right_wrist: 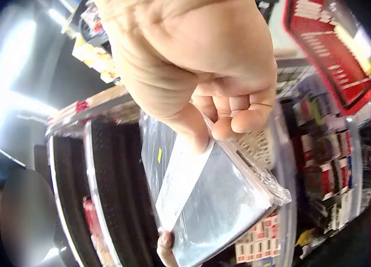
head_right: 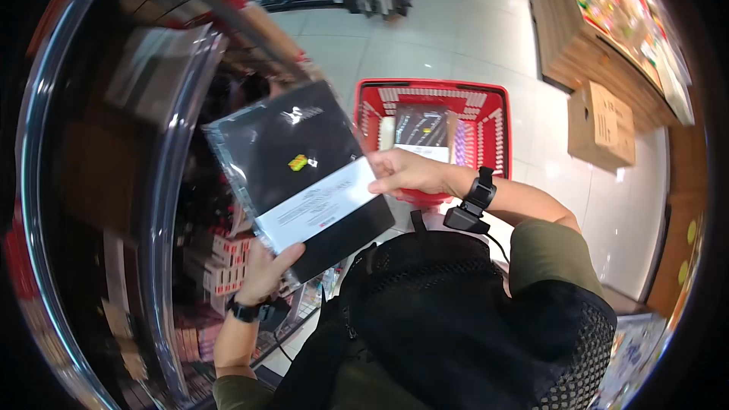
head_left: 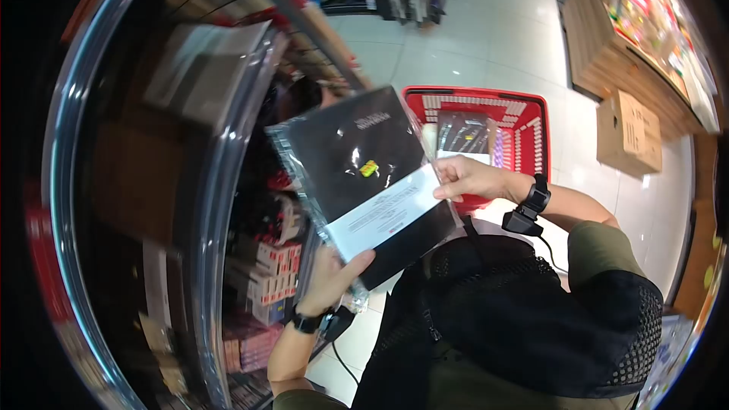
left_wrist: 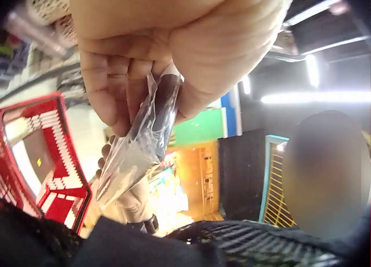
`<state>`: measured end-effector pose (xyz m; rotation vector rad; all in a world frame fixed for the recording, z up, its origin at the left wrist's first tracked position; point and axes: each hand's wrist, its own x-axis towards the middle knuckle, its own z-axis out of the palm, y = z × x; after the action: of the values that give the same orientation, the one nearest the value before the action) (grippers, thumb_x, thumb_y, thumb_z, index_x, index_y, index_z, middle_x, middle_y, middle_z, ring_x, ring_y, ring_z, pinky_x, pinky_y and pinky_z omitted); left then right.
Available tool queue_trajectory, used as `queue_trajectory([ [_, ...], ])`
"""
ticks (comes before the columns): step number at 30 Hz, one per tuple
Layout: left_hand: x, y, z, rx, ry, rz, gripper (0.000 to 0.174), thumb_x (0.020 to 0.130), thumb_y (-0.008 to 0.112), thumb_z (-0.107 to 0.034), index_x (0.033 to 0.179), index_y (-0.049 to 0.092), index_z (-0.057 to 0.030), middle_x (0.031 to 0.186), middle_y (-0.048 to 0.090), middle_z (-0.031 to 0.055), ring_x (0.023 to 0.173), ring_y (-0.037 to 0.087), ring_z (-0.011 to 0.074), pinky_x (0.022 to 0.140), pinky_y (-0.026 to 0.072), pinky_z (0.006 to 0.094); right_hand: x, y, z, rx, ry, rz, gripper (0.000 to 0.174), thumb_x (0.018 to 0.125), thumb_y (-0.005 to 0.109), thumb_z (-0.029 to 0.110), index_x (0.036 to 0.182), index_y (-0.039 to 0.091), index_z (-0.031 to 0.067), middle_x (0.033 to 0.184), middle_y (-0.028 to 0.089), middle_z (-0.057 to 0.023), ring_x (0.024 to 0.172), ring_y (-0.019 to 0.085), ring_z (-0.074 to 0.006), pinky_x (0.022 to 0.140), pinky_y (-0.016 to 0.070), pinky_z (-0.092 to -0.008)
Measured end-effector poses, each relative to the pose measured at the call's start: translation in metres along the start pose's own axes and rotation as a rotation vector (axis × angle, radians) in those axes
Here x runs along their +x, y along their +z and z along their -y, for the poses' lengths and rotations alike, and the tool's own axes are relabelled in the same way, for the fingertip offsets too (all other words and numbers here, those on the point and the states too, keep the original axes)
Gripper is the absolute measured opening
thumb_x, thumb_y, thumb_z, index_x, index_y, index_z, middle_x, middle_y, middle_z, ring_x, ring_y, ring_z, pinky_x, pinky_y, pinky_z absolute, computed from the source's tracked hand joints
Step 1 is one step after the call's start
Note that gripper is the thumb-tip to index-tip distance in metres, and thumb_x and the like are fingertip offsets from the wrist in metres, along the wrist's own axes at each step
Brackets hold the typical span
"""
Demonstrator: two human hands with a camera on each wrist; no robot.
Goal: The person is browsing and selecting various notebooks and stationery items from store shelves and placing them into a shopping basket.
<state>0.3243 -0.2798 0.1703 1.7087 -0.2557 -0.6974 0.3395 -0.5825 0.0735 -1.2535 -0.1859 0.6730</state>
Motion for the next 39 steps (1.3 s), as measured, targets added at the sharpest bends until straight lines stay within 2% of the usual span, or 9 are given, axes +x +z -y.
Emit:
queue_trajectory([
  [8,0.198,0.065,0.127,-0.454,-0.400,0.348,0.038,0.089,0.058,-0.011,0.122,0.049,0.0036,0.118,0.058,0.0083,0.105,0.056,0.0143,0.094,0.0429,0.0286,-0.051,-0.112,-0.149,0.519,0.310,-0.411,0.020,0.088,0.061,0.012,0.103,0.056,-0.0008,0.064,0.052,0.0015,0.048,0.047,-0.0041,0.042,0.0385,-0.0171],
  [17,0.294,0.105,0.213,-0.126,-0.532,0.052,0.033,0.083,0.062,-0.004,0.114,0.054,0.0017,0.098,0.062,0.0074,0.083,0.060,0.0142,0.070,0.0501,0.0279,-0.023,-0.207,-0.226,0.388,0.392,-0.736,0.018,0.087,0.061,0.013,0.095,0.058,-0.0020,0.054,0.049,-0.0005,0.040,0.044,-0.0079,0.035,0.0355,-0.0220],
  [21,0.262,0.089,0.257,0.099,-0.455,0.018,0.035,0.080,0.060,0.000,0.115,0.054,-0.0006,0.094,0.062,0.0053,0.078,0.060,0.0128,0.064,0.0495,0.0271,-0.014,-0.219,-0.261,-0.099,0.485,-0.785,0.010,0.080,0.057,0.004,0.087,0.059,-0.0029,0.058,0.057,-0.0066,0.042,0.052,-0.0132,0.035,0.0384,-0.0257],
  [25,0.197,0.064,0.229,-0.137,-0.533,-0.002,0.030,0.089,0.058,-0.017,0.116,0.054,-0.0033,0.104,0.063,0.0068,0.086,0.063,0.0141,0.073,0.0504,0.0267,-0.021,-0.210,-0.269,-0.177,0.505,-0.841,0.013,0.079,0.054,0.004,0.086,0.062,-0.0037,0.063,0.063,-0.0118,0.050,0.061,-0.0170,0.040,0.0443,-0.0283],
  [27,0.162,0.050,0.224,-0.159,-0.453,-0.097,0.027,0.089,0.055,-0.013,0.114,0.056,-0.0032,0.102,0.064,0.0073,0.087,0.063,0.0150,0.071,0.0488,0.0257,-0.029,-0.198,-0.244,-0.635,0.499,-0.813,0.023,0.078,0.058,0.014,0.093,0.063,-0.0033,0.074,0.065,-0.0192,0.062,0.065,-0.0258,0.060,0.0508,-0.0358],
  [28,0.143,0.043,0.218,-0.146,-0.425,-0.147,0.025,0.090,0.053,-0.013,0.113,0.056,-0.0032,0.101,0.064,0.0071,0.085,0.062,0.0142,0.071,0.0485,0.0256,-0.028,-0.194,-0.248,-0.744,0.581,-0.933,0.028,0.076,0.061,0.024,0.095,0.067,0.0050,0.087,0.066,-0.0189,0.086,0.064,-0.0325,0.078,0.0497,-0.0391],
  [32,0.066,0.016,0.197,-0.128,-0.258,-0.292,0.021,0.091,0.050,-0.011,0.109,0.057,-0.0038,0.100,0.064,0.0067,0.083,0.061,0.0125,0.070,0.0477,0.0248,-0.003,-0.173,-0.216,-0.893,0.255,-0.742,0.024,0.079,0.054,0.018,0.094,0.064,0.0019,0.079,0.064,-0.0209,0.075,0.064,-0.0344,0.068,0.0497,-0.0407],
  [34,0.027,0.006,0.172,-0.046,-0.150,-0.370,0.020,0.091,0.050,-0.011,0.107,0.057,-0.0025,0.099,0.064,0.0070,0.088,0.061,0.0130,0.073,0.0484,0.0260,0.032,-0.148,-0.182,-0.681,0.169,-0.557,0.017,0.080,0.059,0.014,0.092,0.063,0.0023,0.073,0.064,-0.0114,0.058,0.062,-0.0189,0.054,0.0487,-0.0333],
  [39,-0.069,-0.029,0.082,0.070,0.080,-0.607,0.020,0.091,0.053,-0.010,0.107,0.059,-0.0003,0.097,0.064,0.0078,0.087,0.061,0.0110,0.075,0.0491,0.0250,0.115,0.019,0.005,-0.519,-0.249,-0.127,0.013,0.083,0.059,0.006,0.095,0.061,-0.0005,0.076,0.062,-0.0057,0.063,0.059,-0.0113,0.057,0.0469,-0.0249],
])
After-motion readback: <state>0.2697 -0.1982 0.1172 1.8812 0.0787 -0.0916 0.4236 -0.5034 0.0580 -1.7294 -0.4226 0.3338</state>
